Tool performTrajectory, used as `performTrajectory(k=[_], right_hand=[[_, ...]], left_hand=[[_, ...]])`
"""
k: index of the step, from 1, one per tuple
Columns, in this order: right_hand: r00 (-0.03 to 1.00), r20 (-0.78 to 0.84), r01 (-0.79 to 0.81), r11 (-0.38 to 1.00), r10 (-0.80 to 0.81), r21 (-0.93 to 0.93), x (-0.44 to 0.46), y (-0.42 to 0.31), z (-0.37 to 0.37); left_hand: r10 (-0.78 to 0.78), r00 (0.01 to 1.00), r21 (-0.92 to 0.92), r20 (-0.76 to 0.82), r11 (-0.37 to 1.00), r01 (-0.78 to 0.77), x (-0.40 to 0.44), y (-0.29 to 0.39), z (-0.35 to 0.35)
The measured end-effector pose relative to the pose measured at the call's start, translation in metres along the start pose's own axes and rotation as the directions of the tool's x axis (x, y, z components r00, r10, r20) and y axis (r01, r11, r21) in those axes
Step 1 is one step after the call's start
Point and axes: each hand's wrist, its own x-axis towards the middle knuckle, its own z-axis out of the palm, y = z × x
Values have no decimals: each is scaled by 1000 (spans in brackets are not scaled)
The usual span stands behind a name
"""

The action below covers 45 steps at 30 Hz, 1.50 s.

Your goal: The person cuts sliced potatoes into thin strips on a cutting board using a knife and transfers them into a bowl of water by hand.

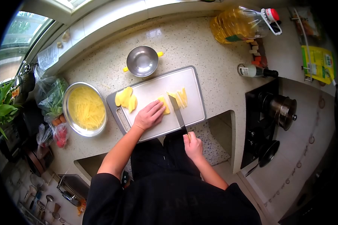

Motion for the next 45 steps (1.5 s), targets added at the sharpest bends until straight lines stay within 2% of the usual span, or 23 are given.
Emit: performTrajectory(k=[22,31,40,45], right_hand=[[999,41,18,998,-16,-63,-6,-10,8],[999,28,22,999,-21,-31,-6,-9,9],[999,37,5,996,-1,-94,-7,-14,12],[995,80,-48,989,60,-143,-3,-23,11]], left_hand=[[-3,1000,-20,-13,1000,3,-2,-1,2],[-2,1000,-8,-9,1000,2,-1,-1,0],[-6,1000,-9,-4,1000,6,-3,-1,2],[-12,1000,-8,1,1000,12,-3,-1,1]])
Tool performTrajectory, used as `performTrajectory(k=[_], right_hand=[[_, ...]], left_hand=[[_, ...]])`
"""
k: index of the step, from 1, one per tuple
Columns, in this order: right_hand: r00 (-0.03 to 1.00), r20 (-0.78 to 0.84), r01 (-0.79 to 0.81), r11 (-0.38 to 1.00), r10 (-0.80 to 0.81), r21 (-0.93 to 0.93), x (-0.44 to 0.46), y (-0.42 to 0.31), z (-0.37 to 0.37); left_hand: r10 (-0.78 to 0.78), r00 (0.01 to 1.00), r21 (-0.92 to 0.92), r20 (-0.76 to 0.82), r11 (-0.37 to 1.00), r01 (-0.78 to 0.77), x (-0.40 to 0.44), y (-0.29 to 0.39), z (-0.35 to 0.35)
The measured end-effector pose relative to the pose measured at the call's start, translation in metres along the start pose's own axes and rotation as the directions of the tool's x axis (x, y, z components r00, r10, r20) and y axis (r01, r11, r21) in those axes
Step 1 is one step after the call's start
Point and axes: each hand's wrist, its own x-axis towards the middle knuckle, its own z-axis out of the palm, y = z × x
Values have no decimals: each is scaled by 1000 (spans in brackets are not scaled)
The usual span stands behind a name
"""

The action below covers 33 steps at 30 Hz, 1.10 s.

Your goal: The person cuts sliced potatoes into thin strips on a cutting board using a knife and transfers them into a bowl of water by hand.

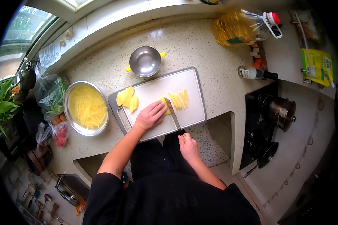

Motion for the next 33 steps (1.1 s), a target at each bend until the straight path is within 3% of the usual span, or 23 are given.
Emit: performTrajectory(k=[7,13,33], right_hand=[[1000,1,-21,1000,21,-5,12,2,15],[994,-91,67,986,-53,154,7,15,17],[997,-62,58,997,-55,48,-6,12,6]], left_hand=[[5,1000,1,-1,1000,-5,2,1,-1],[19,1000,13,-6,1000,-19,2,1,-2],[16,999,-11,-34,1000,-17,2,0,1]])
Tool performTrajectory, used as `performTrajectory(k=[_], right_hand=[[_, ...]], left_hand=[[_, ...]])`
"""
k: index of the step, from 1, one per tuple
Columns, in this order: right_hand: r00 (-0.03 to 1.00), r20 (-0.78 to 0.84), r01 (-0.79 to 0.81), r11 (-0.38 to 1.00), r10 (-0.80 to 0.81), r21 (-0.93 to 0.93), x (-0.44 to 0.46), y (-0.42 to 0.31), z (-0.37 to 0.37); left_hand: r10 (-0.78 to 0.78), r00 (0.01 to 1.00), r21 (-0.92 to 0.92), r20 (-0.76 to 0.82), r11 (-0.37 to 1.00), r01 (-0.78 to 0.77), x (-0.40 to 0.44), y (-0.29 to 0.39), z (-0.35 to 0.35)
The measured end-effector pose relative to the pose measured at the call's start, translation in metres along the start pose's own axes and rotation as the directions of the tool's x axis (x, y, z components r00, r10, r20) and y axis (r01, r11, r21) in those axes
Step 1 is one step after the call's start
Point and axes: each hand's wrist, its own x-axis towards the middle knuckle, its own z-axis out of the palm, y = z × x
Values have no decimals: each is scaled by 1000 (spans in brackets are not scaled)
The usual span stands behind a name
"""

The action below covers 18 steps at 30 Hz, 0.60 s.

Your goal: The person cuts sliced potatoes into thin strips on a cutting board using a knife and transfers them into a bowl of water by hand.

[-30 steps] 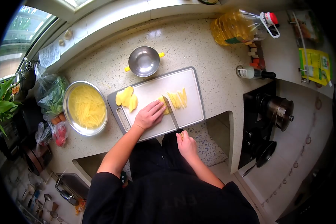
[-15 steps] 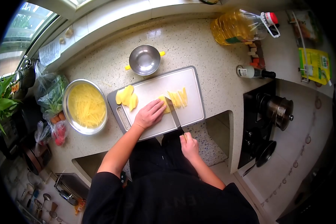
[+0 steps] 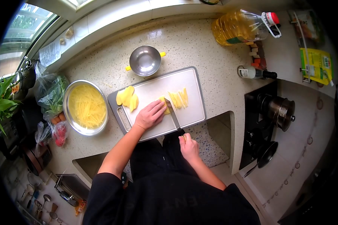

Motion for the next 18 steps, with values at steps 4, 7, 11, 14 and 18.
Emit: performTrajectory(k=[4,7,11,14,18], right_hand=[[1000,6,-17,999,17,-29,2,-2,4],[997,43,-63,996,65,-62,10,-7,6],[998,32,-44,999,45,-31,20,-7,14],[999,28,-26,999,26,24,22,-2,14],[1000,-14,15,993,-13,121,15,6,10]], left_hand=[[-3,1000,1,0,1000,3,1,0,-1],[-4,1000,-1,8,1000,4,1,0,-1],[-1,1000,-6,3,1000,2,2,0,-2],[-1,1000,-5,7,1000,1,1,1,-2],[3,1000,4,12,1000,-3,2,1,-3]])
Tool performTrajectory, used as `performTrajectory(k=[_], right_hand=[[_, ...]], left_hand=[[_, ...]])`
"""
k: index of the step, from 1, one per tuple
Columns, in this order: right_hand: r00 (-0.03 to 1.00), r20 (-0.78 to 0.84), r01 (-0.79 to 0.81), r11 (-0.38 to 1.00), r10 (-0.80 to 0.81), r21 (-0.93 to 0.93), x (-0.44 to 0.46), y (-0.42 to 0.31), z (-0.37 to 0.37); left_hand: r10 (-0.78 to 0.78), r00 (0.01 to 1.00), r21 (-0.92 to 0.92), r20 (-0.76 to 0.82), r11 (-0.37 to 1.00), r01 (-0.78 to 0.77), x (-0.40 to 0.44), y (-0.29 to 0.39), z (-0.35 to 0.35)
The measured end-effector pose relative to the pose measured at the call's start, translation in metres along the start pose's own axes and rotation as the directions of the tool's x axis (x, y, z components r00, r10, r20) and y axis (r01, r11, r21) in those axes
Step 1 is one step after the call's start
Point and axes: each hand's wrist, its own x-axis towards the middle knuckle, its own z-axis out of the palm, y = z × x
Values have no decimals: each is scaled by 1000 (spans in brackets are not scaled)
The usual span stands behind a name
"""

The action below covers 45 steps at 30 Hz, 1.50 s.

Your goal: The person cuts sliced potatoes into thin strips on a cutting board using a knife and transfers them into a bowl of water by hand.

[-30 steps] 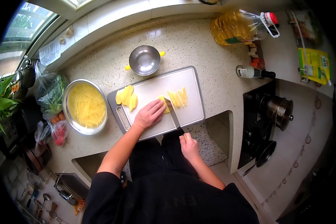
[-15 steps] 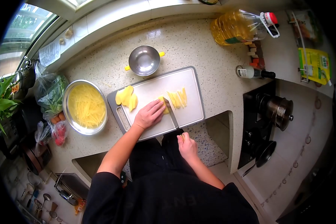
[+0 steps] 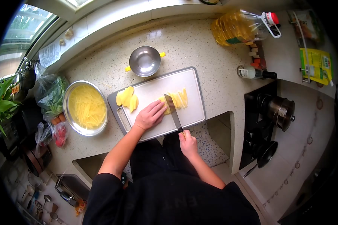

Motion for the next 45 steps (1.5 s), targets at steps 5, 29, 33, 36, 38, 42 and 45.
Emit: performTrajectory(k=[5,29,33,36,38,42,45], right_hand=[[1000,16,-6,1000,6,-7,-8,4,-9],[999,51,-11,994,17,-107,-14,-8,-13],[993,97,-49,989,63,-138,-4,-17,-13],[994,93,-48,990,61,-136,5,-17,-6],[997,68,-33,991,42,-126,11,-16,1],[1000,24,-9,997,11,-74,12,-12,3],[1000,13,4,1000,-4,-30,9,-10,-2]], left_hand=[[2,1000,6,-2,1000,-2,0,0,0],[-6,1000,-2,-1,1000,6,-4,-2,3],[-9,1000,-2,4,1000,9,-3,-2,2],[-8,1000,-8,6,1000,8,-2,-1,2],[-10,1000,-9,3,1000,10,-2,-2,2],[-11,1000,-16,-3,1000,11,-1,0,1],[-4,1000,-12,-9,1000,4,-2,-1,0]])
